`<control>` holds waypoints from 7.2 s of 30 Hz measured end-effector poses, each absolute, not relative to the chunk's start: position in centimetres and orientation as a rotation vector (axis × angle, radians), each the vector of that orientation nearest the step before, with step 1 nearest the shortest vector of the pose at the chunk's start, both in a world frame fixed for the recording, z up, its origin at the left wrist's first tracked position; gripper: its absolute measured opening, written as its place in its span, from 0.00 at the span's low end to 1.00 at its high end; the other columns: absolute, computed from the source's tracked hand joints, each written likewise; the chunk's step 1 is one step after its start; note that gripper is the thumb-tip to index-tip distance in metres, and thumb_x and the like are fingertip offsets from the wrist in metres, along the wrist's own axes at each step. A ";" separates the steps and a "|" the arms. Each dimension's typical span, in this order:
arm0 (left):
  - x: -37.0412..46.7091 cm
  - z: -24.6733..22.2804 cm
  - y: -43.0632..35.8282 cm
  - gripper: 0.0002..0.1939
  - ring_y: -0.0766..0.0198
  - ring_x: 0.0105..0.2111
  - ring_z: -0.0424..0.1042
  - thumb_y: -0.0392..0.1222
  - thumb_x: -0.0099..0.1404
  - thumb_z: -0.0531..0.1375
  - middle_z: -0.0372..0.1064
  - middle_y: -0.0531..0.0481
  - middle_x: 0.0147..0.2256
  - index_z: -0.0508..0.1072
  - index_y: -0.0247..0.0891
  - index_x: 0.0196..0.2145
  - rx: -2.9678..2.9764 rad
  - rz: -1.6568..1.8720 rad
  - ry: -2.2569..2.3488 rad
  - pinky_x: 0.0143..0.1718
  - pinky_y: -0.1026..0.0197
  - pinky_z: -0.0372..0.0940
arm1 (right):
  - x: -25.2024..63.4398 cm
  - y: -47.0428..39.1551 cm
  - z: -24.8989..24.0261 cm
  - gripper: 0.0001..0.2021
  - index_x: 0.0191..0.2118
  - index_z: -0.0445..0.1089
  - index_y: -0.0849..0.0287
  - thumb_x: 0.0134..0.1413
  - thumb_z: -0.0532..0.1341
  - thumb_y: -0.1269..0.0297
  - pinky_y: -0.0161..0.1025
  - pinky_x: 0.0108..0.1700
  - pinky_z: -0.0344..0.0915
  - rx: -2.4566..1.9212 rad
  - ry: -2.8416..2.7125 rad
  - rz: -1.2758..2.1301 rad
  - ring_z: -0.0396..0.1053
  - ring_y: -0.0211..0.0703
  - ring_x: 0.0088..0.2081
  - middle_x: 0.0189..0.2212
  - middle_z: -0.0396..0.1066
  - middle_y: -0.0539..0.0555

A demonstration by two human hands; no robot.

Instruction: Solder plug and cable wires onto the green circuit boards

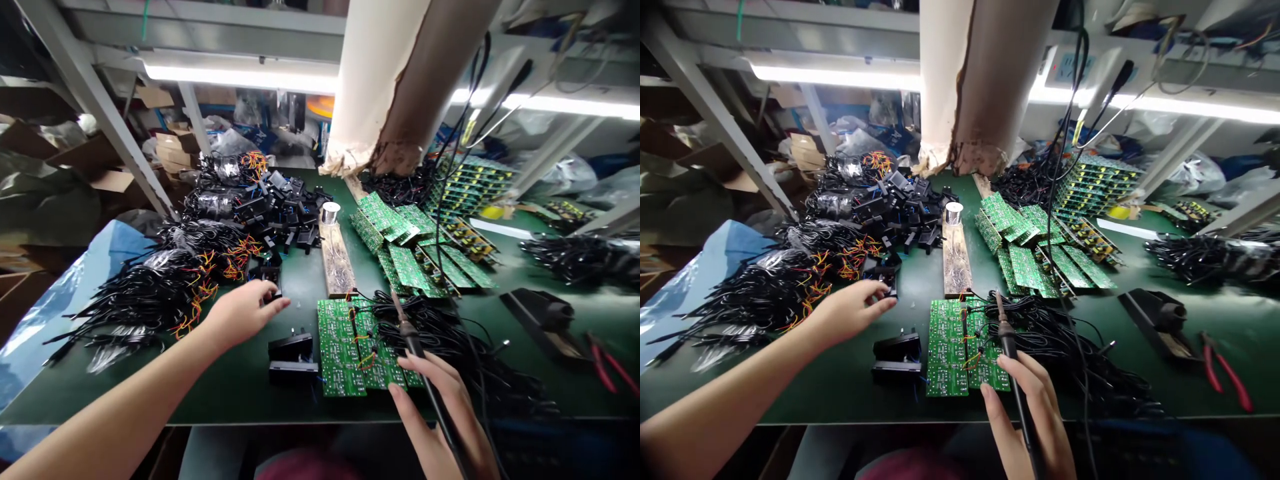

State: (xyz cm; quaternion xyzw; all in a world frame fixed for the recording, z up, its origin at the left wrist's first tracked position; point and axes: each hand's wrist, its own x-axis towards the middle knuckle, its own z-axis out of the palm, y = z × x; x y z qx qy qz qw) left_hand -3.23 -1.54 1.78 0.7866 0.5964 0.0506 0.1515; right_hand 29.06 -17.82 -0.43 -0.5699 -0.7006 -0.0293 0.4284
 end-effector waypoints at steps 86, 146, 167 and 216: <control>-1.2 0.2 2.9 0.20 0.49 0.46 0.78 0.50 0.74 0.58 0.77 0.42 0.53 0.71 0.44 0.60 2.618 0.167 1.574 0.44 0.51 0.71 | 26.3 -8.1 3.5 0.16 0.60 0.67 0.51 0.71 0.62 0.69 0.36 0.39 0.81 -1.231 -1.701 0.460 0.81 0.41 0.42 0.52 0.73 0.57; 4.6 -1.3 4.0 0.14 0.50 0.49 0.69 0.41 0.76 0.53 0.70 0.42 0.47 0.77 0.37 0.39 2.406 0.209 1.252 0.56 0.46 0.67 | 30.0 -1.8 3.5 0.15 0.48 0.82 0.50 0.68 0.65 0.47 0.48 0.45 0.77 -1.676 -1.541 0.739 0.79 0.48 0.39 0.39 0.82 0.53; 3.8 -1.4 3.4 0.14 0.49 0.48 0.69 0.42 0.75 0.52 0.72 0.42 0.46 0.77 0.38 0.39 2.292 0.259 1.304 0.54 0.45 0.67 | 29.4 -1.6 3.8 0.18 0.51 0.79 0.55 0.72 0.62 0.47 0.46 0.41 0.77 -1.755 -1.553 0.752 0.79 0.48 0.38 0.40 0.81 0.56; 4.3 -1.1 2.3 0.11 0.55 0.46 0.70 0.39 0.74 0.55 0.68 0.45 0.45 0.74 0.38 0.34 2.389 0.176 1.141 0.50 0.50 0.69 | 29.9 -7.3 2.4 0.11 0.50 0.79 0.47 0.74 0.63 0.51 0.30 0.37 0.79 -1.633 -1.498 0.967 0.78 0.39 0.35 0.35 0.80 0.50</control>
